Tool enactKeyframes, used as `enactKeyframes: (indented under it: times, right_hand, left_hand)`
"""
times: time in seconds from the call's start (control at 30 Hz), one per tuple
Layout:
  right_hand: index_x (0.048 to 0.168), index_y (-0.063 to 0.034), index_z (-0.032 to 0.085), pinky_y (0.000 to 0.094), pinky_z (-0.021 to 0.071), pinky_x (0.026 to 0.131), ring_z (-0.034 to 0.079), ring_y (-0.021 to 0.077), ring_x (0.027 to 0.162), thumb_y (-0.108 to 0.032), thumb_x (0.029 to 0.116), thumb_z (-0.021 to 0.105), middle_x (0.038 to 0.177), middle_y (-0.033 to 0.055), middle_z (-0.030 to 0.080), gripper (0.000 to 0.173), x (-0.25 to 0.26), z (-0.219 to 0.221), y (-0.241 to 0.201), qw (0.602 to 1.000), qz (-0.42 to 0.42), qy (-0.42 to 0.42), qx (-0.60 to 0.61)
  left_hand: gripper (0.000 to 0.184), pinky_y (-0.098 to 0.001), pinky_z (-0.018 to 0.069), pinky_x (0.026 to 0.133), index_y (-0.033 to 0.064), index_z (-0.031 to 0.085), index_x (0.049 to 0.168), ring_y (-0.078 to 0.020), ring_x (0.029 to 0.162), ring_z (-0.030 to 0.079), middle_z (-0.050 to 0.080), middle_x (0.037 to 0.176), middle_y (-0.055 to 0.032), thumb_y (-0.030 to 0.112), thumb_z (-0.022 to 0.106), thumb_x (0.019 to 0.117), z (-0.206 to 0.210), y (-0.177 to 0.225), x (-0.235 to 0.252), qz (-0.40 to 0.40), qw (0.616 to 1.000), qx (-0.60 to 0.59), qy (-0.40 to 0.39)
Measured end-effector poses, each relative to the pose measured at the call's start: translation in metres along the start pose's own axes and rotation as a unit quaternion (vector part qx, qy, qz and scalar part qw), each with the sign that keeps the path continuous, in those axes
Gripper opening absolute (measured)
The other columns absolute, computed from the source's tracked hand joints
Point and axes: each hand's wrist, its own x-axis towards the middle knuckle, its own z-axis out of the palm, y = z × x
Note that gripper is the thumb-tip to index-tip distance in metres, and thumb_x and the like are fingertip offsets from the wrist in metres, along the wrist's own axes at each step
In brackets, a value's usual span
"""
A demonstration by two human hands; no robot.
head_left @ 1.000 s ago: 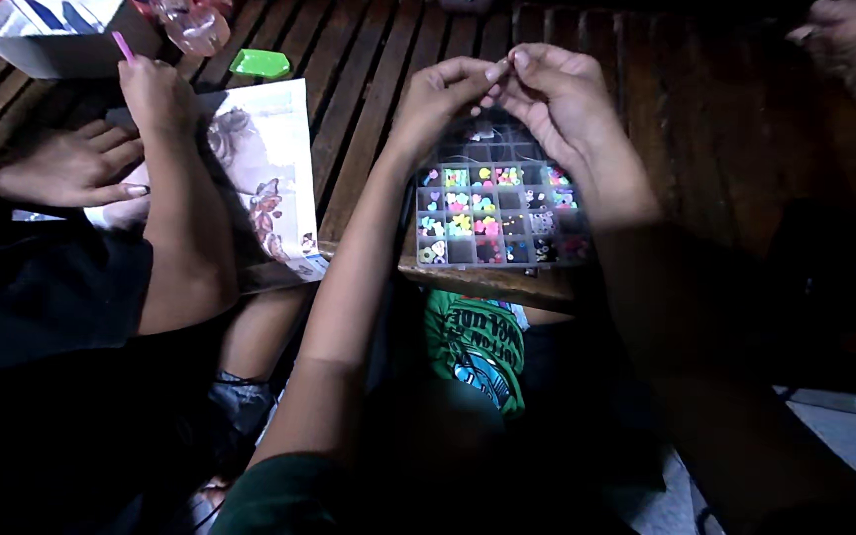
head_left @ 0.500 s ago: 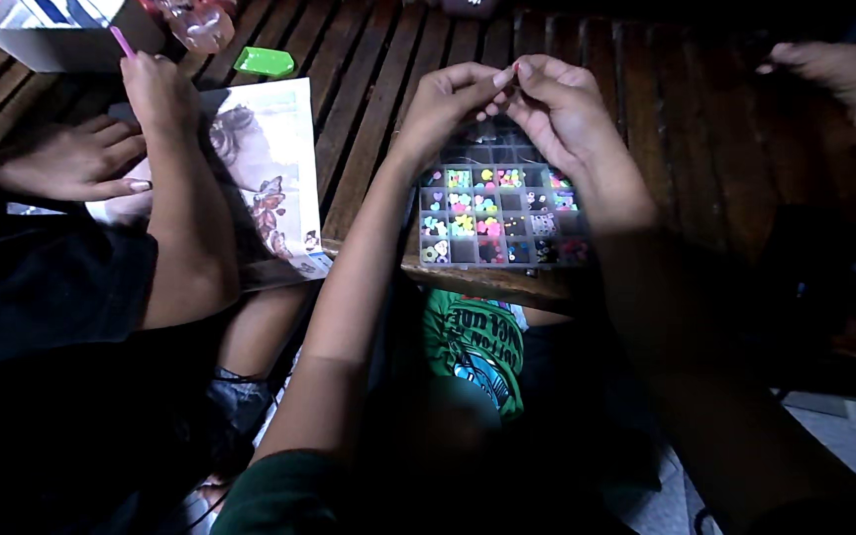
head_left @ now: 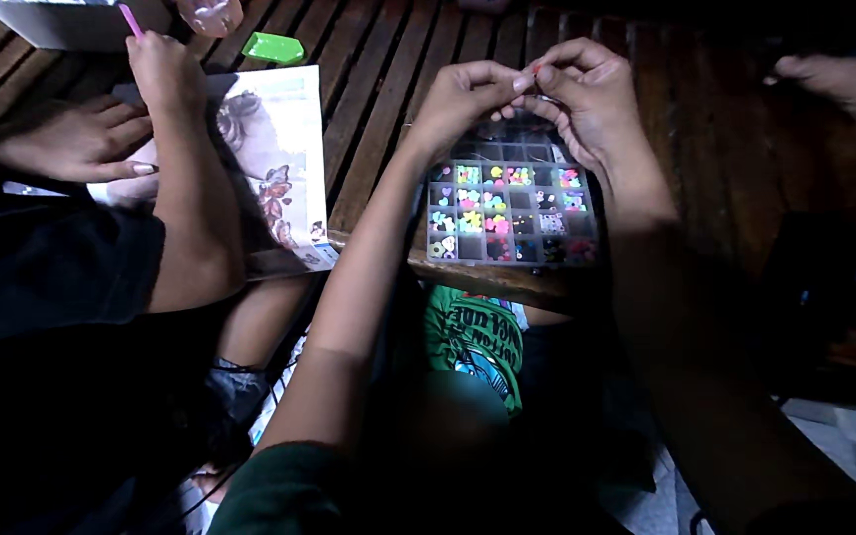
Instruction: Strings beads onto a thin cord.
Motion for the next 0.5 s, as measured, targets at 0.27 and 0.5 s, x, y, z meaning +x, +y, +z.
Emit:
enactKeyframes:
  times: [0.27, 0.5]
  right_hand:
    - [0.098, -0.0101, 0.064, 0.0297, 0.0635, 0.084, 0.073, 0.0088, 0.089, 0.003, 0.0987, 0.061, 0.095, -0.0047, 0.073, 0.013, 0.0000, 0.0000, 0.0001, 1.000, -0.005, 0.003, 0.008]
    - [0.099, -0.0095, 0.064, 0.0299, 0.0636, 0.084, 0.073, 0.0089, 0.088, 0.003, 0.0993, 0.060, 0.095, -0.0045, 0.072, 0.013, -0.0001, -0.0003, 0.0001, 1.000, -0.003, 0.007, 0.007]
  left_hand:
    - [0.007, -0.0211, 0.0554, 0.069, 0.0013, 0.069, 0.096, -0.0036, 0.070, 0.064, 0.069, 0.078, 0.0030, 0.003, 0.062, 0.0994, 0.0004, 0.0005, -0.0001, -0.002, 1.000, -0.007, 0.000]
    - [0.007, -0.0212, 0.0553, 0.069, 0.0008, 0.069, 0.097, -0.0040, 0.070, 0.064, 0.069, 0.079, 0.0024, 0.003, 0.062, 0.0993, 0.0003, 0.0000, 0.0002, -0.003, 1.000, -0.011, -0.001]
